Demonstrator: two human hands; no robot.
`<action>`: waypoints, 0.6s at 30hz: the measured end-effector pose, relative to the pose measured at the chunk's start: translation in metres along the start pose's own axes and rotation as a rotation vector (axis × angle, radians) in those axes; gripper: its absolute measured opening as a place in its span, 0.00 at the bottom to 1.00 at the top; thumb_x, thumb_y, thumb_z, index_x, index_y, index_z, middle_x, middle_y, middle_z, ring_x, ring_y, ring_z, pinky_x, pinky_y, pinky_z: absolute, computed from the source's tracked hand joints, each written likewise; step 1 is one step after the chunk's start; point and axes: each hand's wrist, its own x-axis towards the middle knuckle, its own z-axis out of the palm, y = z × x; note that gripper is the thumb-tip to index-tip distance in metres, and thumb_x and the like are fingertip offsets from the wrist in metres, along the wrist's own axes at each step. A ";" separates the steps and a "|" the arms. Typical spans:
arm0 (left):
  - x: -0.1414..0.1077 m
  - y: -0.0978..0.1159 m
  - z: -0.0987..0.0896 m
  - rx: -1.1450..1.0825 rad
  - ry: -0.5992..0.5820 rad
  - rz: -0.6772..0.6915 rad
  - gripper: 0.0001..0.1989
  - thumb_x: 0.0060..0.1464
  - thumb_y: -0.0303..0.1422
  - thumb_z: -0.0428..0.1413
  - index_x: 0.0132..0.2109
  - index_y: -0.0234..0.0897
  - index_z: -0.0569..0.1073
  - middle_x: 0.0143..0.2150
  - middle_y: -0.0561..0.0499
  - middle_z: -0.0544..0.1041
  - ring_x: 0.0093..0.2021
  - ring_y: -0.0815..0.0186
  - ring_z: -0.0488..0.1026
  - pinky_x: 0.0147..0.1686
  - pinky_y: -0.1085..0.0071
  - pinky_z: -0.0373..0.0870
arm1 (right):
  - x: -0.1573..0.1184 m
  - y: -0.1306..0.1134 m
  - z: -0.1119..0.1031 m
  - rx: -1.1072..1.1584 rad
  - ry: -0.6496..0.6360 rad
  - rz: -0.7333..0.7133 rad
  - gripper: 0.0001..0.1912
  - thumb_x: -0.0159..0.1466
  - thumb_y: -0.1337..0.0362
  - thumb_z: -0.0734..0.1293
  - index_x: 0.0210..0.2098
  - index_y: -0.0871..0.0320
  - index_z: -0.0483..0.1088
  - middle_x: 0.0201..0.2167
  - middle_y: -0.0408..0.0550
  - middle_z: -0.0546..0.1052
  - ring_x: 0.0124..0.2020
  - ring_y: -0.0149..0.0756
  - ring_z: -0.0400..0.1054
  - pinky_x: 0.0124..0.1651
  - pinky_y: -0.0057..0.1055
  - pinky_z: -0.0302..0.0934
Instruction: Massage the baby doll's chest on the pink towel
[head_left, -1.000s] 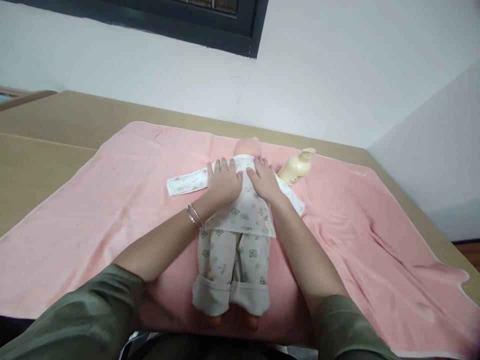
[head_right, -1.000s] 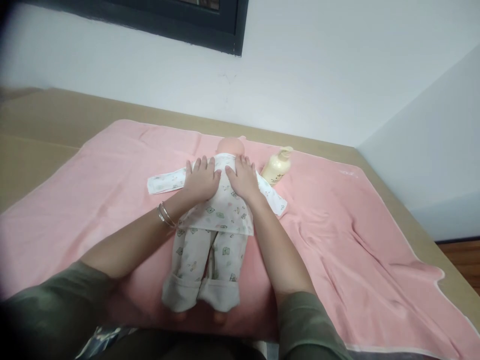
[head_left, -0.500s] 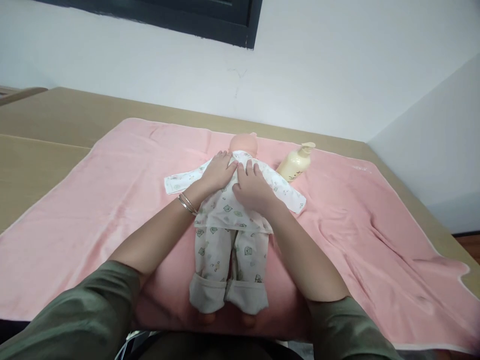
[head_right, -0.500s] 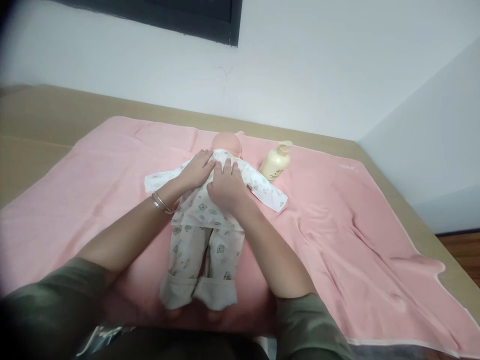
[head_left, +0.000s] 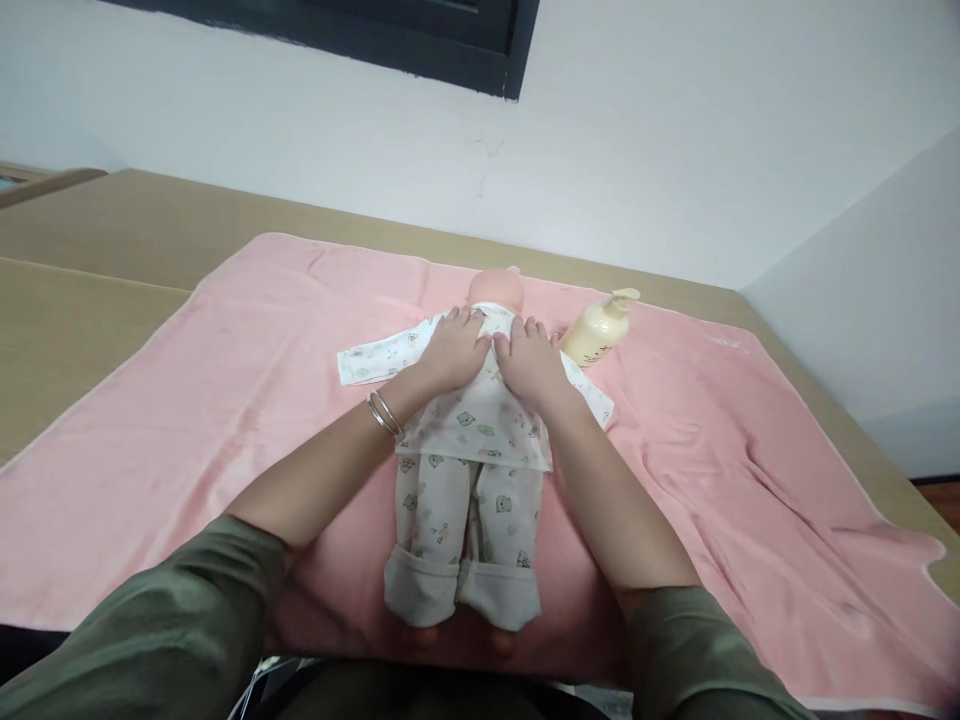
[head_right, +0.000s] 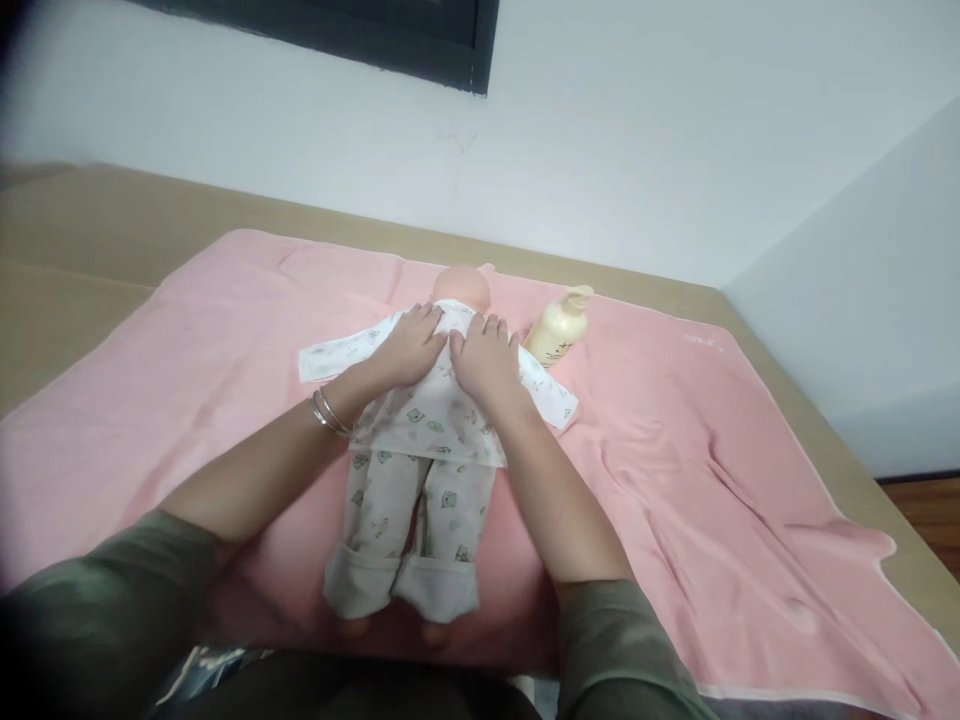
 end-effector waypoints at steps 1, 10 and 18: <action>0.005 -0.006 -0.002 -0.043 -0.002 0.012 0.24 0.68 0.34 0.42 0.63 0.30 0.72 0.68 0.33 0.74 0.70 0.47 0.67 0.72 0.46 0.62 | -0.010 -0.008 0.001 -0.023 0.016 -0.018 0.36 0.77 0.56 0.51 0.77 0.74 0.49 0.77 0.73 0.52 0.79 0.66 0.45 0.78 0.65 0.43; -0.004 0.006 -0.002 0.082 0.040 -0.088 0.28 0.68 0.34 0.41 0.64 0.19 0.70 0.66 0.24 0.73 0.69 0.42 0.68 0.71 0.46 0.62 | -0.003 0.001 -0.003 0.090 -0.024 -0.220 0.34 0.77 0.58 0.50 0.75 0.74 0.53 0.77 0.69 0.54 0.80 0.56 0.45 0.80 0.52 0.46; -0.023 0.018 0.006 0.194 -0.073 -0.003 0.34 0.64 0.30 0.43 0.71 0.10 0.60 0.75 0.19 0.60 0.79 0.39 0.54 0.74 0.42 0.57 | 0.025 0.020 0.009 0.170 0.031 -0.146 0.39 0.77 0.52 0.50 0.77 0.74 0.48 0.79 0.67 0.48 0.82 0.57 0.39 0.82 0.53 0.38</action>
